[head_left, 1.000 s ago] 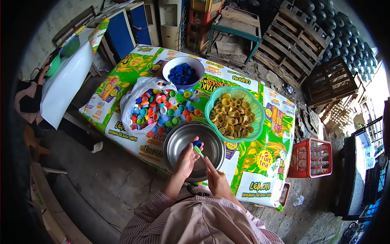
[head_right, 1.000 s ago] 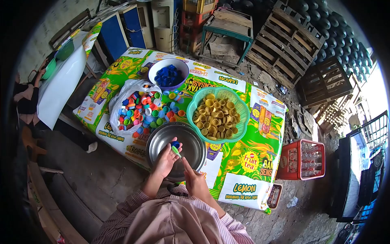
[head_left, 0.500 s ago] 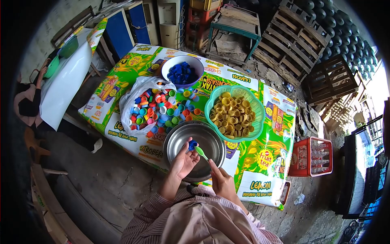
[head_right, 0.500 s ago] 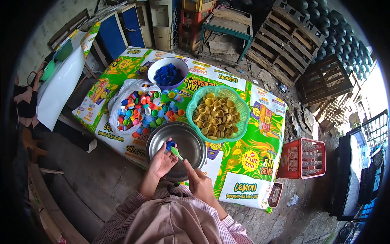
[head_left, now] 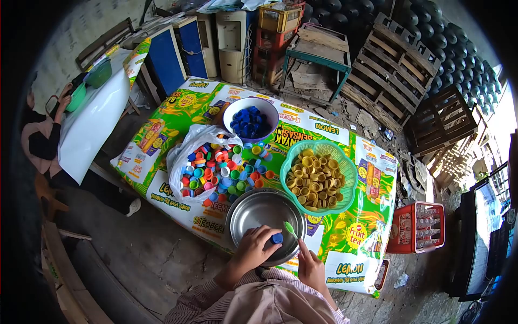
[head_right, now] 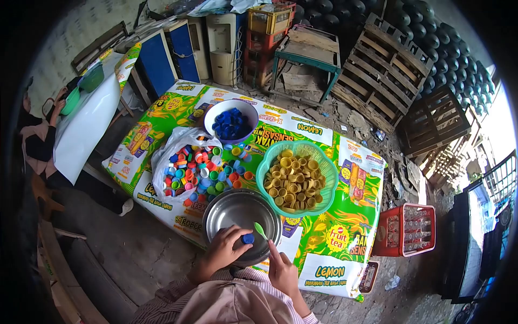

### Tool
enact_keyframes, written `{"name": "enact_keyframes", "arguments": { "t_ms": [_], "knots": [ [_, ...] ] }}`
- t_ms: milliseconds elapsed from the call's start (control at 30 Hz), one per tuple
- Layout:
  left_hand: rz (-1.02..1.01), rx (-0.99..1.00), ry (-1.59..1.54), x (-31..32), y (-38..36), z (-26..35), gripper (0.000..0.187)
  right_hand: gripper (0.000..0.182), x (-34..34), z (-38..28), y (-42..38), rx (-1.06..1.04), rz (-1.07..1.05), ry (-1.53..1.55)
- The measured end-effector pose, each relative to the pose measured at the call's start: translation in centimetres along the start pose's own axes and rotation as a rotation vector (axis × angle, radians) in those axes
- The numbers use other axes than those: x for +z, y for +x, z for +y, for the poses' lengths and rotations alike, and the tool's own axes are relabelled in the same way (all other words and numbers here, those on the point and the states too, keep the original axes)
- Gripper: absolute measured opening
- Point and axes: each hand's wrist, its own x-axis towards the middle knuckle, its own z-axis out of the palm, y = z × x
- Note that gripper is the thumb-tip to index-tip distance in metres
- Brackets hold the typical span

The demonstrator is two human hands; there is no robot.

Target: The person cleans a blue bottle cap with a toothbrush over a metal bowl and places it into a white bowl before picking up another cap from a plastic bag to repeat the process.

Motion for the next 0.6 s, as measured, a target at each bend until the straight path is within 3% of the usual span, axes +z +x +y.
{"name": "enact_keyframes", "arguments": {
  "t_ms": [100, 167, 233, 333, 400, 467, 500, 533, 600],
  "knots": [
    [0.000, 0.050, -0.029, 0.3, 0.4, -1.7, 0.031, 0.052, 0.4, 0.0, 0.3, -0.004, 0.034, 0.059],
    [-0.177, -0.025, 0.232, 1.0, 0.0, -4.0, 0.030, 0.050, 0.6, -0.2, 1.0, 0.141, -0.197, -0.256],
    [-0.102, -0.027, 0.175, -0.5, 1.5, -3.3, 0.028, 0.051, 0.8, -0.5, 1.2, 0.125, 0.010, -0.037],
    [0.065, -0.064, -0.097, -2.0, 4.2, -5.3, 0.026, 0.052, 0.9, -0.7, 1.9, 0.122, 0.031, -0.003],
    [0.142, -0.103, -0.214, -2.3, 7.9, -8.0, 0.024, 0.051, 1.4, -0.1, 2.3, 0.129, -0.091, -0.128],
    [0.224, -0.030, -0.194, -3.1, 13.1, -10.6, 0.023, 0.050, 1.5, -0.6, 2.5, 0.138, -0.072, -0.109],
    [0.221, -0.090, -0.201, -4.1, 16.0, -11.0, 0.025, 0.050, 1.7, -1.0, 2.5, 0.159, -0.052, -0.081],
    [0.293, 0.009, -0.076, -5.0, 18.7, -11.6, 0.028, 0.049, 2.0, -1.3, 2.5, 0.154, -0.016, -0.064],
    [0.266, -0.049, -0.065, -5.3, 23.2, -14.6, 0.044, 0.049, 2.5, -1.1, 2.4, 0.167, -0.048, -0.063]
  ]
}}
